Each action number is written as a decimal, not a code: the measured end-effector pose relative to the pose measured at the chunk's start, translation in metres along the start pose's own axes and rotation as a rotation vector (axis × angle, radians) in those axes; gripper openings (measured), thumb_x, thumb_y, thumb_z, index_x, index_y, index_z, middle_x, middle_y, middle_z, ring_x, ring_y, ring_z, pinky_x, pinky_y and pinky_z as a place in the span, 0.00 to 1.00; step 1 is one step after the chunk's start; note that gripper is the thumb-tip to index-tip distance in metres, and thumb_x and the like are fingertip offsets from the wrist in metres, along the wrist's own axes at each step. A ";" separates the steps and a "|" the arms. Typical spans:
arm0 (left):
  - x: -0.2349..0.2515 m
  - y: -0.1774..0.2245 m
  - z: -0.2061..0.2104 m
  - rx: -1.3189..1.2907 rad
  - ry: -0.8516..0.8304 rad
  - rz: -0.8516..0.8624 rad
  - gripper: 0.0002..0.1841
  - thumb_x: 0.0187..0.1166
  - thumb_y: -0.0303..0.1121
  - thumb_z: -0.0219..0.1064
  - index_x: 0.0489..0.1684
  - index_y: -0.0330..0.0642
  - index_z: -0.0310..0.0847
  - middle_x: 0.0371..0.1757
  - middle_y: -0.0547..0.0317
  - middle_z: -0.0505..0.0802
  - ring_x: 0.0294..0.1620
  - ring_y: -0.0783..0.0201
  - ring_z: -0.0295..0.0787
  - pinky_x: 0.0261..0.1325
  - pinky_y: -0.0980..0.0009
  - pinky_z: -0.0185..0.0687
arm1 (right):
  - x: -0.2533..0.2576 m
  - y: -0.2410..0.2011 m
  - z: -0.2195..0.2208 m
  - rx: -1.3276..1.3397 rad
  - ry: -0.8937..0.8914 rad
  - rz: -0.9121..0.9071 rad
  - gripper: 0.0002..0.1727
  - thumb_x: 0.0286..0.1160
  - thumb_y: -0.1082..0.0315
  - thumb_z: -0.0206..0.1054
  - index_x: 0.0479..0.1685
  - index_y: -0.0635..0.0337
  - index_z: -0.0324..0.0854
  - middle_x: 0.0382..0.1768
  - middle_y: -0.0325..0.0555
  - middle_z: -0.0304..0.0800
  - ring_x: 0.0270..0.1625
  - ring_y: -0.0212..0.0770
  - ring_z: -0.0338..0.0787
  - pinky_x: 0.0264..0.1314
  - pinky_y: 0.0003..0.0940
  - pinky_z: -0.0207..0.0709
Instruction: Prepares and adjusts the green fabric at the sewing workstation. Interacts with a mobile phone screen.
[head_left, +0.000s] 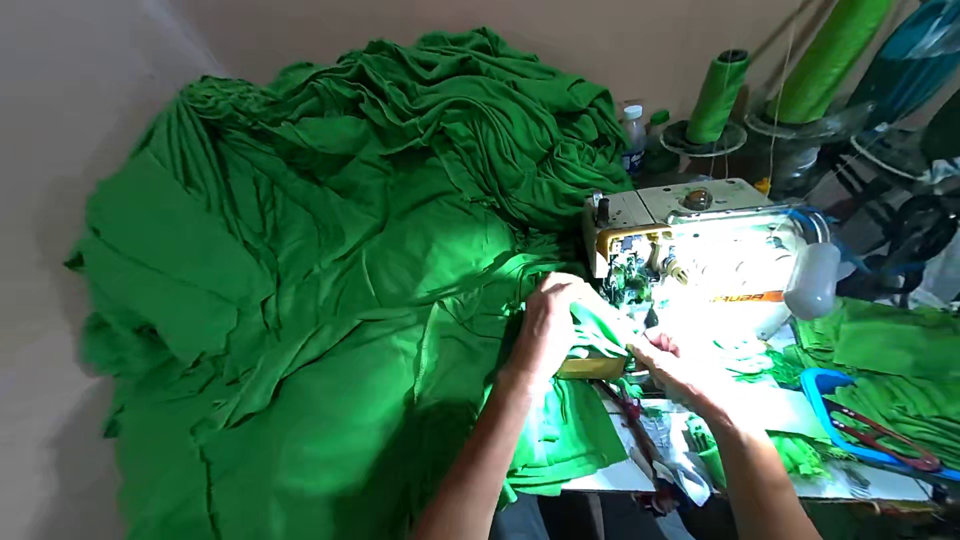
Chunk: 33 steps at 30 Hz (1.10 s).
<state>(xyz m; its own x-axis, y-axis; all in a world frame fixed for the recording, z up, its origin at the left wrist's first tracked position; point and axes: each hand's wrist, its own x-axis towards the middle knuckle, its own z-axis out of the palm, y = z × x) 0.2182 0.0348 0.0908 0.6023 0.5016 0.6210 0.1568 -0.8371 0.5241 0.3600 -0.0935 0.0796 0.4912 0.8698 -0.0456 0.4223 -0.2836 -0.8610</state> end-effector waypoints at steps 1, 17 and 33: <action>-0.001 -0.007 0.001 0.135 -0.016 0.061 0.11 0.74 0.12 0.61 0.43 0.27 0.91 0.54 0.39 0.93 0.60 0.46 0.91 0.67 0.55 0.83 | 0.000 -0.005 -0.002 -0.107 0.004 -0.022 0.15 0.86 0.64 0.63 0.32 0.67 0.82 0.24 0.41 0.79 0.25 0.30 0.77 0.33 0.29 0.72; 0.004 -0.019 0.015 -0.007 -0.068 -0.034 0.11 0.83 0.30 0.63 0.46 0.33 0.91 0.46 0.44 0.93 0.52 0.52 0.91 0.60 0.55 0.85 | -0.023 0.028 -0.015 0.861 -0.464 -0.050 0.10 0.65 0.67 0.69 0.22 0.37 0.85 0.15 0.19 0.83 0.15 0.14 0.76 0.20 0.10 0.70; 0.015 -0.005 -0.010 -0.174 -0.225 0.032 0.12 0.74 0.32 0.60 0.23 0.35 0.83 0.26 0.55 0.86 0.36 0.63 0.83 0.57 0.57 0.68 | 0.001 0.004 -0.011 1.019 -0.035 -0.138 0.16 0.76 0.80 0.51 0.31 0.52 0.81 0.20 0.30 0.86 0.21 0.21 0.82 0.27 0.14 0.77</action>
<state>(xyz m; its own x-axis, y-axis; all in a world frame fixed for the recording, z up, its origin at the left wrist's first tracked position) 0.2192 0.0488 0.1035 0.7665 0.3978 0.5042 0.0093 -0.7919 0.6106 0.3702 -0.0979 0.0819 0.4582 0.8847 0.0860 -0.3817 0.2832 -0.8798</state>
